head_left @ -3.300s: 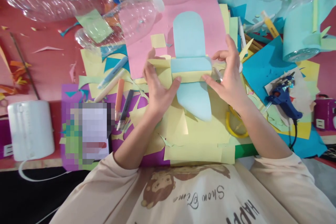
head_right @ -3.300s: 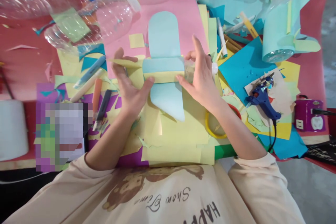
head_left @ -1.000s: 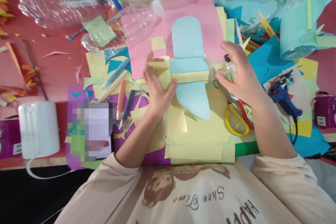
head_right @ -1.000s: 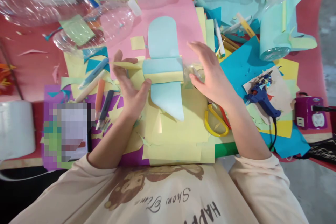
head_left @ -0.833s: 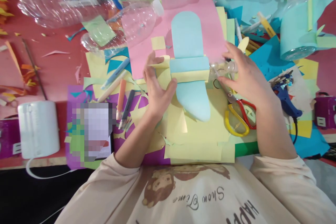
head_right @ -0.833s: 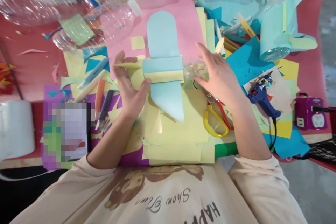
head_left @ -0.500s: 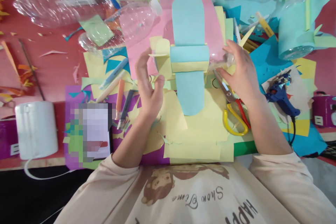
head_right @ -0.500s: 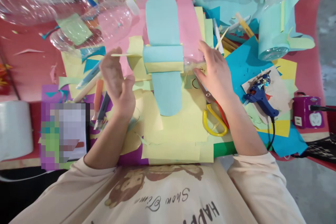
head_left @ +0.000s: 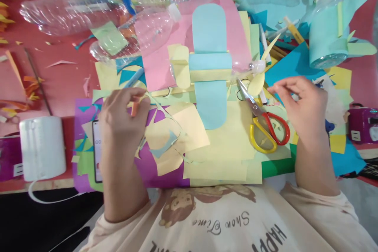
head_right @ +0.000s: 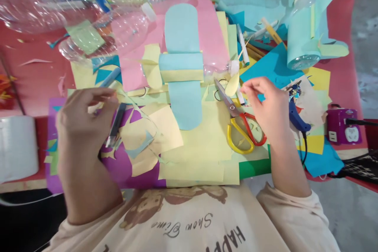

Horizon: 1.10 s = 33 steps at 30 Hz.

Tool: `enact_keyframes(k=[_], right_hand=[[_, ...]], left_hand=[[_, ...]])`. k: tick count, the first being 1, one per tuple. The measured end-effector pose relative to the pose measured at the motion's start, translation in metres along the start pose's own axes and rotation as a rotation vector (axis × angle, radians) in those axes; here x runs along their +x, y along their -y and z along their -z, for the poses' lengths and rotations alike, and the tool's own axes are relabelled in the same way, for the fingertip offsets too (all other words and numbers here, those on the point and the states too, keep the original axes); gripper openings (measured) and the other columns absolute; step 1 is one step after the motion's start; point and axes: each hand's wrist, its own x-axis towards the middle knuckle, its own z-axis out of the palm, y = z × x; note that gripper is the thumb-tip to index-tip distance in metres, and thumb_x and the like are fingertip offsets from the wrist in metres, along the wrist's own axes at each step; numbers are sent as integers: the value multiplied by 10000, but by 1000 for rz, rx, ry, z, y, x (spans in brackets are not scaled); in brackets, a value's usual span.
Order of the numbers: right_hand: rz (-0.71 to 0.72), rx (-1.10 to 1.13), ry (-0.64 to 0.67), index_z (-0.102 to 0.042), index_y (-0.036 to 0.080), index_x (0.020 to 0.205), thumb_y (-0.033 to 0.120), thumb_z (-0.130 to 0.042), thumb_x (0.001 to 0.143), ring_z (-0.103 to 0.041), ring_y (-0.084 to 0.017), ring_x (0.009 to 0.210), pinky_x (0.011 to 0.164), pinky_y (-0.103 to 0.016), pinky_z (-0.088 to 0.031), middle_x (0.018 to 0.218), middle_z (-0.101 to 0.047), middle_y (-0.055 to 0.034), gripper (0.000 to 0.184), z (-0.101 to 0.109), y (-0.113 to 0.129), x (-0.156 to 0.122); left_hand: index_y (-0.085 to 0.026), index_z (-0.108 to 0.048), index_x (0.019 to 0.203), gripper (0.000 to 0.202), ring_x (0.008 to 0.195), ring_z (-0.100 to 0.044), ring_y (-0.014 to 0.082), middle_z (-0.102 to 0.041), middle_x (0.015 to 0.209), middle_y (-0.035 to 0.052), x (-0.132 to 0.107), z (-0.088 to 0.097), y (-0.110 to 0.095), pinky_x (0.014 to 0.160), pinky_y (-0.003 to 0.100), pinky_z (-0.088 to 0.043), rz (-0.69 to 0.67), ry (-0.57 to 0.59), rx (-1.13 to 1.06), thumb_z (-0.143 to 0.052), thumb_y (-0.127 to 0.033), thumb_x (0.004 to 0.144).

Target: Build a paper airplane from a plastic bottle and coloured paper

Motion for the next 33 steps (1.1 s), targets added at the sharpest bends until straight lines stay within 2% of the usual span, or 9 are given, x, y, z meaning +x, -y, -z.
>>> enact_keyframes(k=[4,7,10,14,17,23,26,30,33], right_hand=[[-36,-112,51,-631,207,789,395,-559,920,-709,-178,649,590,-285,-510,703,-739,-7,240,4,-14,-27],[19,-285,24,-569,207,647,488,-511,928,-605,-161,509,510,-280,-410,590,-683,-23,402,3,-21,-30],[51,-405,53,-625,210,815,454,-539,917,-624,-206,672,594,-310,-448,733,-700,-65,278,-5,-25,-23],[13,-472,176,-582,171,1144,269,-578,877,-627,-292,921,762,-411,-506,913,-696,-123,285,-21,-30,-8],[-28,-499,191,-582,173,1153,170,-563,831,-634,-293,900,773,-425,-516,869,-696,-107,322,-24,-31,-3],[-26,-424,0,-612,199,1118,208,-542,833,-651,-259,795,795,-447,-540,866,-712,-77,294,3,-25,-18],[-38,-369,-14,-614,225,1139,255,-552,874,-658,-288,828,800,-479,-545,895,-703,-104,273,13,-23,-28],[105,-378,9,-595,243,1169,298,-582,893,-620,-352,1073,903,-535,-525,1113,-661,-153,282,10,-15,-39],[209,-346,84,-534,235,1256,259,-597,890,-586,-343,1169,971,-531,-511,1213,-617,-159,372,0,-6,-53]], left_hand=[[-204,-681,890,158,691,-613,184,-696,820,28,-14,8,19,773,390,-542,63,79,185,-600,-293,786],[-202,-670,899,159,784,-650,194,-713,868,41,-27,0,11,779,357,-548,-121,109,114,-560,-314,874],[-195,-614,1109,248,1080,-644,227,-698,1107,85,-46,-17,-14,925,375,-534,-311,233,21,-511,-347,941],[-127,-206,1507,728,1418,-369,333,-411,1491,232,-71,-45,-34,1102,507,-407,-467,322,9,-488,-476,933],[-136,-74,1543,832,1452,-298,362,-331,1533,254,-77,-55,-27,1131,543,-354,-492,380,75,-516,-464,919],[-147,-136,1529,814,1444,-310,366,-350,1519,252,-67,-45,-8,1118,541,-377,-524,400,61,-535,-479,903],[-197,-288,1466,645,1387,-410,338,-447,1465,197,-60,-35,-10,1082,521,-425,-498,372,11,-533,-428,916],[-245,-553,1166,245,1155,-603,267,-655,1181,91,-43,-20,-4,1007,462,-483,-299,270,20,-487,-284,933],[-160,-577,1090,264,1089,-598,361,-653,1114,171,-28,-12,12,958,574,-461,-24,123,206,-504,-248,852]])
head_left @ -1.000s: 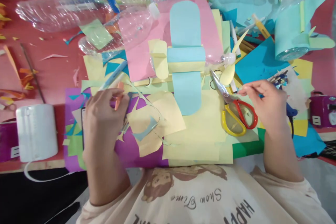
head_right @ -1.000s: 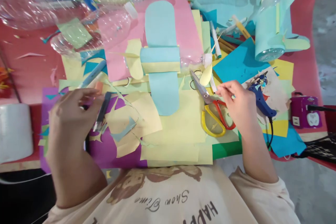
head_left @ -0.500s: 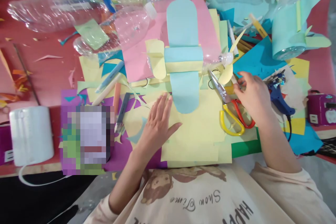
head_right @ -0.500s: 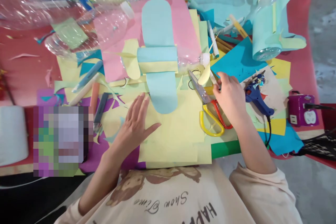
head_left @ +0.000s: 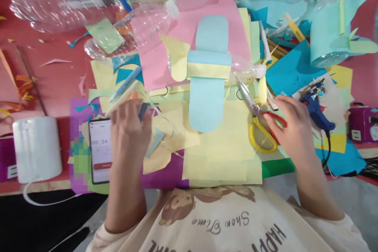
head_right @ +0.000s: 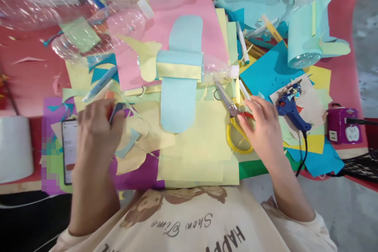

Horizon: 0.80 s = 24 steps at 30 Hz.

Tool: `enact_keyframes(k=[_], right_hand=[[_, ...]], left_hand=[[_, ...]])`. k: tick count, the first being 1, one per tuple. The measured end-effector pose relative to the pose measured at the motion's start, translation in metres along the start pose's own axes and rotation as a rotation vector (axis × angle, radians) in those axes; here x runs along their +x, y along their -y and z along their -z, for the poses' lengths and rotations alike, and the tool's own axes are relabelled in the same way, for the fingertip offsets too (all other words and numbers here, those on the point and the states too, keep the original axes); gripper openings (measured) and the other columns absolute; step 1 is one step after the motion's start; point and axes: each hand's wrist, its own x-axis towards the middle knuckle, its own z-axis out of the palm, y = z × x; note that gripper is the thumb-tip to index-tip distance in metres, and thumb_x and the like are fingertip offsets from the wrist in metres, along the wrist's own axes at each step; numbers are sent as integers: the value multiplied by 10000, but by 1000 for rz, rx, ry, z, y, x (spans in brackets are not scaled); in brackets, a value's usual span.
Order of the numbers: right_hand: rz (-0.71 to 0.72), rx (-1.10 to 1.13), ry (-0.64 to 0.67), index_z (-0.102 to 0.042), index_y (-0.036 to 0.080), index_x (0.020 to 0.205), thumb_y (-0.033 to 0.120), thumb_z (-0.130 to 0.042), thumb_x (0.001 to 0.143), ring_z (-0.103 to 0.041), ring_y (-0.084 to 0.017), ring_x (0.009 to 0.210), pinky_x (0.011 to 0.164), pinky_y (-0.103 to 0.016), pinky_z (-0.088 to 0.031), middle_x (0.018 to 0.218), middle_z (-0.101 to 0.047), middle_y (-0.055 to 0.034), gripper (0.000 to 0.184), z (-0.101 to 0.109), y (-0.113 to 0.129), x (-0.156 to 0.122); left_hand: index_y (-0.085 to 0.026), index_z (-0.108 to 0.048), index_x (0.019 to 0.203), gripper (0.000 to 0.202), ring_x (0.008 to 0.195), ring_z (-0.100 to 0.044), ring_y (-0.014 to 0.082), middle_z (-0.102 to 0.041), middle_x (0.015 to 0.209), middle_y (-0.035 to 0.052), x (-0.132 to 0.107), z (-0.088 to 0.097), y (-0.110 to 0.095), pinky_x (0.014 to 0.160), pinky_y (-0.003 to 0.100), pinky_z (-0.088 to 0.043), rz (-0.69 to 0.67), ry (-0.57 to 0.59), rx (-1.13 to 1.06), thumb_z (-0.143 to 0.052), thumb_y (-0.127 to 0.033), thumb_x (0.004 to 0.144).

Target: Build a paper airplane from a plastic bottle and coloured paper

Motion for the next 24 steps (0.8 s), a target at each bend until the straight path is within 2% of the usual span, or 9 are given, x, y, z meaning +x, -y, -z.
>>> enact_keyframes(k=[2,6,10,13,16,19,20,22,24], right_hand=[[28,34,71,-478,236,1323,251,-614,878,-557,-347,1222,996,-536,-503,1269,-584,-165,465,-7,9,-9],[-1,41,150,-369,245,1417,214,-573,891,-502,-360,1298,1001,-564,-490,1351,-531,-180,565,-21,18,-22],[15,89,101,-375,254,1401,145,-545,884,-564,-333,1241,985,-542,-515,1295,-577,-164,555,-29,18,-22],[22,110,68,-403,254,1372,117,-542,875,-565,-329,1254,1030,-561,-489,1316,-575,-161,535,-33,16,-18],[32,106,42,-434,259,1334,117,-539,876,-566,-322,1262,1058,-571,-466,1329,-577,-149,490,-36,12,-14],[33,111,57,-447,248,1316,134,-535,884,-565,-317,1266,1043,-552,-487,1329,-580,-149,455,-37,6,-10],[26,111,65,-445,248,1320,147,-533,888,-555,-318,1276,1037,-551,-491,1340,-572,-148,453,-36,5,-9],[5,96,60,-450,259,1324,184,-536,895,-524,-324,1306,1029,-557,-491,1373,-547,-144,444,-31,5,-6],[-8,97,4,-486,272,1297,220,-549,897,-525,-323,1298,1023,-551,-490,1369,-548,-141,408,-24,11,-2]], left_hand=[[-174,-580,1091,302,1102,-568,407,-654,1098,177,8,2,10,931,640,-442,192,38,93,-545,-281,810],[-204,-611,911,181,1008,-567,382,-668,941,129,19,3,19,907,639,-441,282,79,149,-584,-332,786],[-207,-598,779,187,797,-535,258,-633,789,64,30,1,26,865,520,-471,285,93,110,-683,-352,697],[-214,-565,686,189,638,-468,174,-592,670,5,36,-1,26,727,365,-472,291,43,42,-717,-308,627],[-212,-564,700,173,564,-471,134,-576,628,-21,36,2,19,579,263,-395,277,-26,-49,-680,-340,693],[-202,-620,951,182,564,-530,121,-621,671,-19,31,10,7,568,247,-393,250,-114,-124,-574,-326,825],[-207,-617,1045,235,543,-526,114,-608,651,-27,29,13,2,562,245,-400,214,-142,-170,-518,-332,873],[-202,-614,1119,292,502,-483,103,-524,590,-45,22,17,-11,548,242,-406,117,-190,-273,-459,-352,921],[-187,-616,1110,272,505,-456,103,-529,628,-32,16,19,-29,516,239,-381,-52,-138,-268,-450,-302,930]])
